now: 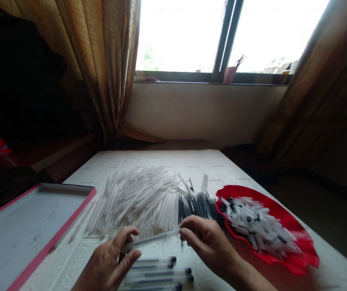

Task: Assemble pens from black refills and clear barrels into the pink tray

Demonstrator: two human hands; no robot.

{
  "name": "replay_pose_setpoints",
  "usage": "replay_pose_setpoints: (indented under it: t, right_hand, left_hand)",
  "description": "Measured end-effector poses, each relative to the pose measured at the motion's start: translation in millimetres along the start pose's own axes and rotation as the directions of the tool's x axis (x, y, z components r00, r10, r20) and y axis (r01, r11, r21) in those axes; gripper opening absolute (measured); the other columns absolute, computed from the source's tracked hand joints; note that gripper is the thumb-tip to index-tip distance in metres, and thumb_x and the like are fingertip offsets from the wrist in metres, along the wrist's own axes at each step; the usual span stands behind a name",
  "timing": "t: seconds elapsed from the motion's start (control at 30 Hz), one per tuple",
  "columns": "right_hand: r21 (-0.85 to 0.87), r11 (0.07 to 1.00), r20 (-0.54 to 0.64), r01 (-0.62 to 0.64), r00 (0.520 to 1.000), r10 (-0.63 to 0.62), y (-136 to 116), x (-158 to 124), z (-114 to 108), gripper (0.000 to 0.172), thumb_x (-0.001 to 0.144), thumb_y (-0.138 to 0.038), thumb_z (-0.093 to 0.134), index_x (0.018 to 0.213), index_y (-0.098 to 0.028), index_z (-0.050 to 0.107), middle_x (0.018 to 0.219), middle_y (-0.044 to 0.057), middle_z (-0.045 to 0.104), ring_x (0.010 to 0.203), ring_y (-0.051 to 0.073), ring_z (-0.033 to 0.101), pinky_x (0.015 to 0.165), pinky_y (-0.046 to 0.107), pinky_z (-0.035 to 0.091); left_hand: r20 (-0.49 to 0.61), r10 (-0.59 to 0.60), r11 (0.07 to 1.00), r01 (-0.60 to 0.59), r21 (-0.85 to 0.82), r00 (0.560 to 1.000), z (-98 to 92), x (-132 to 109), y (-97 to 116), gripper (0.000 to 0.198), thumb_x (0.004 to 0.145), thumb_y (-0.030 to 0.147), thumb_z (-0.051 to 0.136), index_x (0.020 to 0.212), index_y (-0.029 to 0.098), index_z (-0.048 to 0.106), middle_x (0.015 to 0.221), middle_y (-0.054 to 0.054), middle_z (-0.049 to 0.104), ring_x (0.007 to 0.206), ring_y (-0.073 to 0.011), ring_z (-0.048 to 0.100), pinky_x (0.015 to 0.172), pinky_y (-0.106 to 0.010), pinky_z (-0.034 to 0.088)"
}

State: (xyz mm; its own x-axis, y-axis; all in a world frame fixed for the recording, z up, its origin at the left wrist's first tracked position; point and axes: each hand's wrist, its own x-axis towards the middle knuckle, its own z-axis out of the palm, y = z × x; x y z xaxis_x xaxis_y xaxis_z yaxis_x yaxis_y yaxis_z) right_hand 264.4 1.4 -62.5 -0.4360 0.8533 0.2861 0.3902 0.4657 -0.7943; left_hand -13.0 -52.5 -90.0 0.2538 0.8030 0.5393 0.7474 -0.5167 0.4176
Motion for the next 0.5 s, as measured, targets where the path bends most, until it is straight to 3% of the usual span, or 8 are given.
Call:
replay_pose_setpoints:
  t: [0.13,0.3,0.5]
  right_hand:
    - [0.016,1.0,0.02,-0.024,1.0,0.024,0.2,0.7,0.0,0.031,0.095,-0.034,0.05,0.072,-0.019,0.064,0.064,0.002,0.069,0.057,0.013,0.062,0.056,0.022,0.045]
    - [-0.016,0.999,0.024,0.037,0.999,-0.036,2.9,0.6,2.1,0.016,0.089,-0.029,0.057,0.082,-0.019,0.067,0.069,0.001,0.067,0.061,0.014,0.06,0.058,0.023,0.045]
    - [0.014,1.0,0.013,0.011,1.0,-0.011,3.5,-0.2,4.1,0.013,0.087,-0.028,0.059,0.085,-0.019,0.068,0.069,0.001,0.066,0.061,0.014,0.059,0.057,0.023,0.045]
  left_hand:
    - [-0.014,0.061,0.998,-0.061,-0.013,0.998,1.0,-0.4,1.3,0.02,0.102,0.045,0.047,0.115,0.031,0.052,0.085,0.004,0.076,0.068,-0.0119,0.075,0.065,-0.013,0.056]
    - [0.023,-0.004,0.999,0.005,-0.046,1.0,-0.5,1.5,0.9,0.021,0.105,0.042,0.042,0.1,0.03,0.059,0.081,0.004,0.073,0.07,-0.0129,0.074,0.066,-0.014,0.055]
    - [0.026,0.053,0.998,-0.052,-0.036,0.998,-1.3,2.5,2.4,0.02,0.102,0.045,0.047,0.115,0.032,0.056,0.091,0.005,0.077,0.074,-0.0116,0.076,0.068,-0.011,0.056]
